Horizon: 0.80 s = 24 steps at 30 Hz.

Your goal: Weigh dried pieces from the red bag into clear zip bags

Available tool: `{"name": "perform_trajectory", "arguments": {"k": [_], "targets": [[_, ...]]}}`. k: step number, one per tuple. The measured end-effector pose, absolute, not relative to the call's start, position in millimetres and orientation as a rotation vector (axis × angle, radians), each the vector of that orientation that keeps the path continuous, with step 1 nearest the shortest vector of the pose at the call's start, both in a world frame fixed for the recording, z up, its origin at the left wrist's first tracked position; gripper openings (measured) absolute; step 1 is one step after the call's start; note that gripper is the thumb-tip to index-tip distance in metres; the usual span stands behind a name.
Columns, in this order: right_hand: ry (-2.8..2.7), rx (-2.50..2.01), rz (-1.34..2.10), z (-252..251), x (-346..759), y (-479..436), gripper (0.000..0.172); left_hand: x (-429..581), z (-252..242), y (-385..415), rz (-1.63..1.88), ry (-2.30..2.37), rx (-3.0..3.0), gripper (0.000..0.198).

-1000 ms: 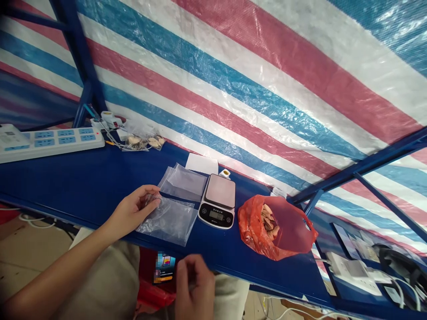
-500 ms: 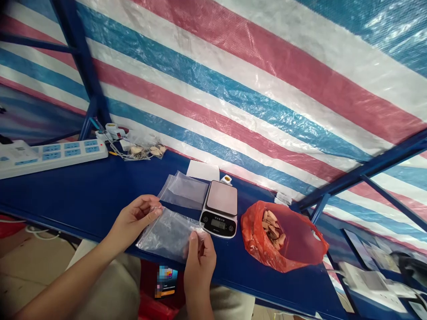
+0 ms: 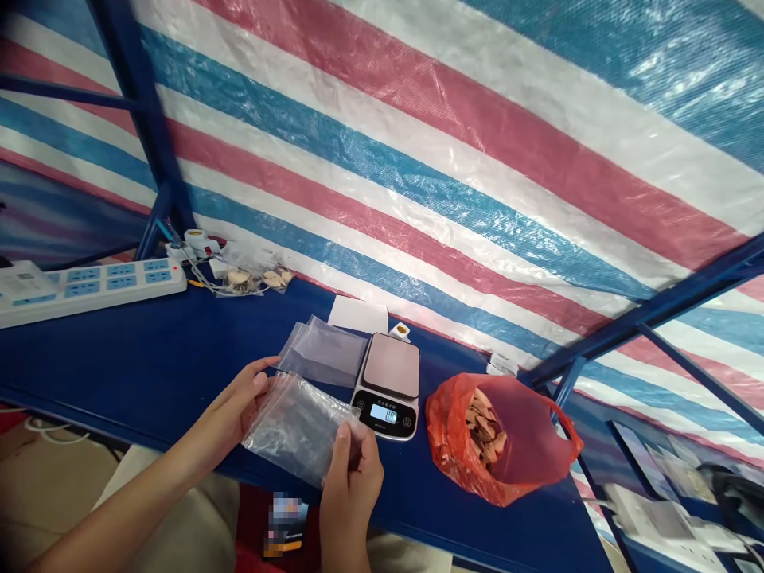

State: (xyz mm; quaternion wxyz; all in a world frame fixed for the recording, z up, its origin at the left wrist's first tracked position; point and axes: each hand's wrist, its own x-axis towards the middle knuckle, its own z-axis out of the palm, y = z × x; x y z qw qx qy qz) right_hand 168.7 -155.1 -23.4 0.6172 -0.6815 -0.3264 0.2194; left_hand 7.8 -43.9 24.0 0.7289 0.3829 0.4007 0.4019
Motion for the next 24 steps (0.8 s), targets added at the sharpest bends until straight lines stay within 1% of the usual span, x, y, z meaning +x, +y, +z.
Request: {"name": "perform_trajectory", "arguments": {"k": [2,4,9,12,19,24], "targets": [[-0.829,-1.615,0.414,-23,171,-154,0.042,7,22,-47,0.841,0.873,0.951,0.086],[-0.871,-1.647,0.369,-22,173,-153,0.042,6,17,-49,0.83,0.873,1.102,0.087],[-0.918,-1.681,0.341,-21,174,-153,0.041,9,0,-53,0.924,0.971,1.393,0.058],[-0.951,-1.726,0.328,-18,173,-154,0.04,10,-6,-53,0.997,1.105,1.558,0.05],[-0.98,-1.748,0.329,-12,173,-152,0.04,8,-5,-48,0.987,1.195,1.684,0.051],[-0.982,-1.76,0.36,-12,175,-151,0.039,4,-2,-46,0.96,1.149,1.581,0.06]]}}
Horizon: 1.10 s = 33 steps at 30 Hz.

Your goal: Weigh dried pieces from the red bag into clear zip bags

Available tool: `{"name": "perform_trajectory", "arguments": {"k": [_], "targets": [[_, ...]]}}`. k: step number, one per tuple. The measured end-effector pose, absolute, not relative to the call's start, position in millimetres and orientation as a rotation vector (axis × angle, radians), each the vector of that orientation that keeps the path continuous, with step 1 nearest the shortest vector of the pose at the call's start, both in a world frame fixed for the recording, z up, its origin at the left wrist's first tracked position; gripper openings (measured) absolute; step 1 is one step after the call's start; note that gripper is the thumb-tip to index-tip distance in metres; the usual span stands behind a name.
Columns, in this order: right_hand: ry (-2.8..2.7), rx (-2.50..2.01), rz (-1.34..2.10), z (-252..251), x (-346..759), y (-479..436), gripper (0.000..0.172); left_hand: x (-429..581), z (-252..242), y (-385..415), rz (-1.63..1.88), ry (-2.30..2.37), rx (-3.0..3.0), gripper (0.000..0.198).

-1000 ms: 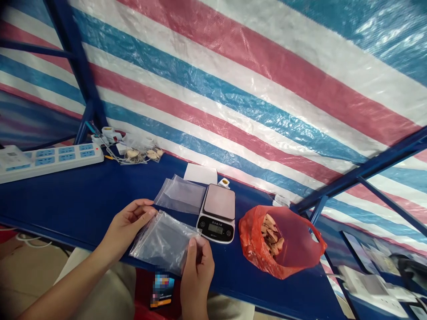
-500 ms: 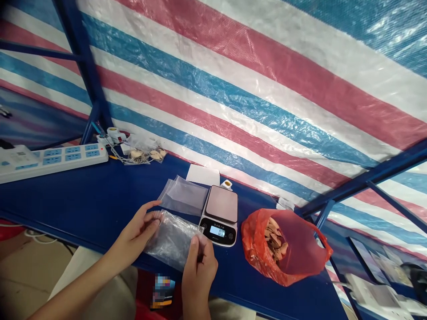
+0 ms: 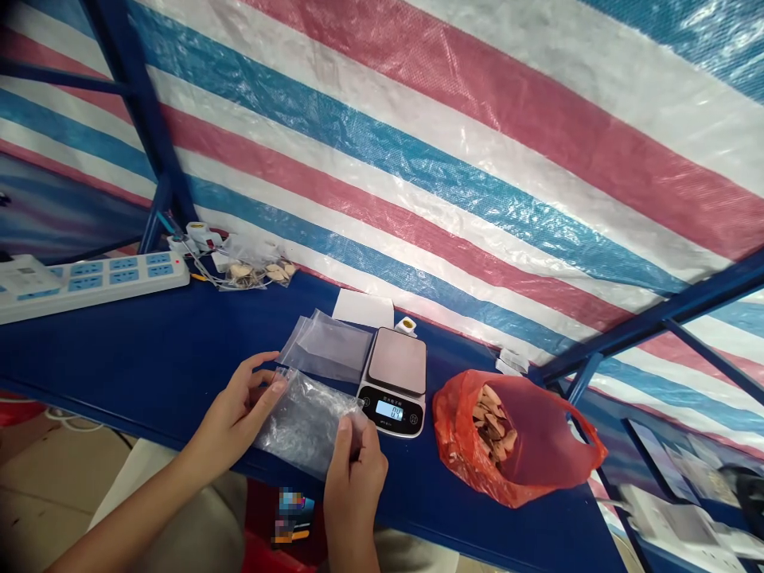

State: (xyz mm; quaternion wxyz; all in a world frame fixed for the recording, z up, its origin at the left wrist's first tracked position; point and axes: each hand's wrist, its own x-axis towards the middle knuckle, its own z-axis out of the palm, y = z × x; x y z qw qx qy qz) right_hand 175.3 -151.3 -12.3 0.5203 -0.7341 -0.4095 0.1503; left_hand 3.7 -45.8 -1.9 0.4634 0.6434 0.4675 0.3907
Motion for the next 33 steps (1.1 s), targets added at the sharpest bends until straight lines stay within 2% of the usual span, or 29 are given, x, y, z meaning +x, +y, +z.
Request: {"name": "perform_trajectory", "arguments": {"k": [11,18,25,30,33], "targets": [[-0.991,-1.726,0.344,-13,172,-153,0.035,1,6,-44,0.866,1.081,1.485,0.073],[-0.923,-1.572,0.696,-12,170,-154,0.035,0,1,-43,0.897,1.093,1.516,0.059],[-1.004,-1.535,0.553,-16,175,-151,0.03,-8,3,-38,0.986,0.975,1.444,0.037],[-1.054,-1.557,0.521,-21,172,-146,0.027,-10,2,-39,1.032,0.841,1.42,0.042],[-1.05,-1.526,0.515,-25,170,-146,0.034,-7,1,-43,0.981,0.82,1.444,0.045]]}}
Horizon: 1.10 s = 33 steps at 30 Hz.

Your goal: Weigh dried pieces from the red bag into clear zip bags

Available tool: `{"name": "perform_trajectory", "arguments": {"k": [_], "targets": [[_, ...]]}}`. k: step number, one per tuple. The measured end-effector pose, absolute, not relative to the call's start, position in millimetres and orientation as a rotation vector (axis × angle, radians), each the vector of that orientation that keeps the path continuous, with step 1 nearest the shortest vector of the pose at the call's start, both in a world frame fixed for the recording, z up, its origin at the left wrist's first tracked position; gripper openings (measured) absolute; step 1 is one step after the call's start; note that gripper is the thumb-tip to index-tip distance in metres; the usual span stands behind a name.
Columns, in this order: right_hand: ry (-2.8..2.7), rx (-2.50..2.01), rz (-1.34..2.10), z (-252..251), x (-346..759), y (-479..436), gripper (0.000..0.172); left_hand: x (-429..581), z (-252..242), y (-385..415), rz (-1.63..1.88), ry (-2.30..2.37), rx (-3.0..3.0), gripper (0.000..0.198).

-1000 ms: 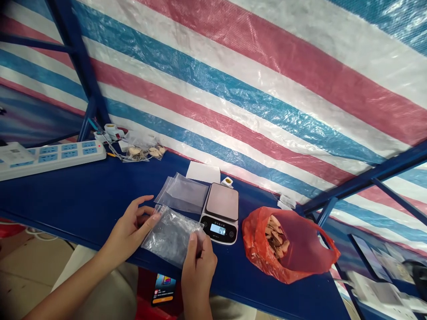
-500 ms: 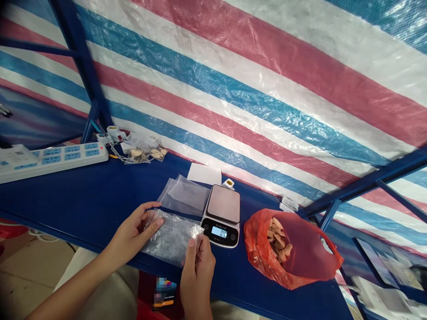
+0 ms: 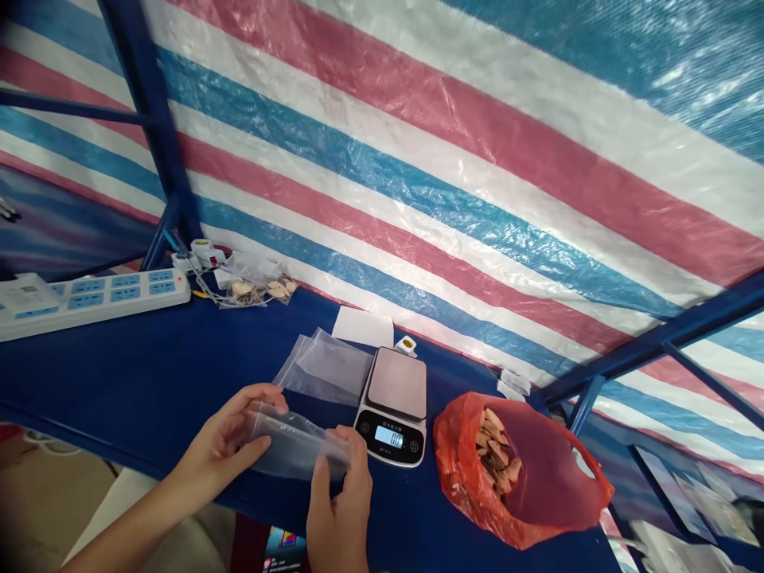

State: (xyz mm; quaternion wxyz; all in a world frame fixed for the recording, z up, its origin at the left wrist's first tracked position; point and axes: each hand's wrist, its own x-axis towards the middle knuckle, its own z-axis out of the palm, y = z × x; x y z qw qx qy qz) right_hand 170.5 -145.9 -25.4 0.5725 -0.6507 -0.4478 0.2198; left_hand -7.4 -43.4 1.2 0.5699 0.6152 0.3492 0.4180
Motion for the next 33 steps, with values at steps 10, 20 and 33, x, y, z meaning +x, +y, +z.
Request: {"name": "perform_trajectory", "arguments": {"k": [10,20,33], "targets": [[-0.89,-1.434,0.552,-34,173,-143,0.031,-3,2,-49,0.941,0.894,1.455,0.047],[-0.704,-1.402,0.552,-28,182,-140,0.036,-2,-8,-46,0.902,0.934,1.493,0.035],[-0.893,-1.462,0.562,-34,178,-145,0.031,-12,-10,-53,0.873,0.971,1.65,0.031]]}}
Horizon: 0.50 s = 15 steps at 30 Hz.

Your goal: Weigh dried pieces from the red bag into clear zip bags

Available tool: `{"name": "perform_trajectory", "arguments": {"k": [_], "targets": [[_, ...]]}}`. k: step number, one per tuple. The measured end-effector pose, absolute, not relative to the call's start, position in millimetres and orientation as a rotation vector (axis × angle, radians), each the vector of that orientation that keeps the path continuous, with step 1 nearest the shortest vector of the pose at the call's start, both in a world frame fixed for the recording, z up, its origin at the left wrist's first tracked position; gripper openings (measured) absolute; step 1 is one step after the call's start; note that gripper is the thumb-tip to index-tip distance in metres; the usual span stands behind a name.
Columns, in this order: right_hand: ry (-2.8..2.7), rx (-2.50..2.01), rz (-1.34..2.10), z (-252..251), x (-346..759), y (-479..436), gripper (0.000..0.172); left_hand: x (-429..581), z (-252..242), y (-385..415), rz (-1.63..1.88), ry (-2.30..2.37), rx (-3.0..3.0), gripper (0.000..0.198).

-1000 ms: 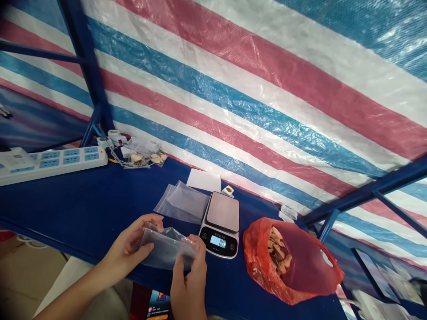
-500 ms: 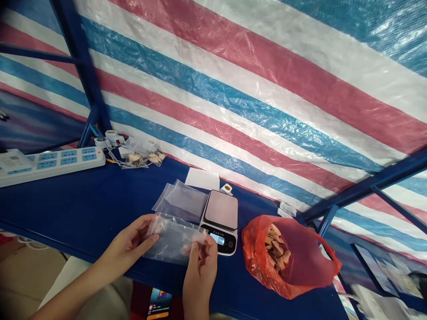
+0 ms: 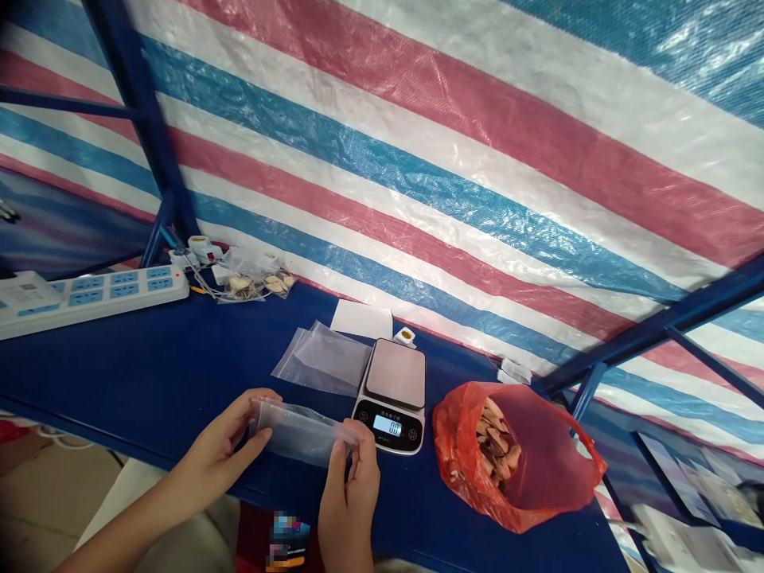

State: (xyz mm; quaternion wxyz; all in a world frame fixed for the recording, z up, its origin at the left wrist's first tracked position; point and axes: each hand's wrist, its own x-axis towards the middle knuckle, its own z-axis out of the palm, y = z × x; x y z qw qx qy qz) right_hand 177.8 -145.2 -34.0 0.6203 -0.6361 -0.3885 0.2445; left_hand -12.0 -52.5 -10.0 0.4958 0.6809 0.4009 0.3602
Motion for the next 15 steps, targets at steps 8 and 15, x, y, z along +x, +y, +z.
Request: {"name": "perform_trajectory", "arguments": {"k": [8,15], "targets": [[-0.863,-1.481,0.552,-29,175,-146,0.034,-10,-8,-51,0.907,1.03,1.666,0.024],[-0.894,-1.54,0.546,-22,178,-148,0.036,-9,-3,-50,0.98,1.086,1.838,0.015]]}}
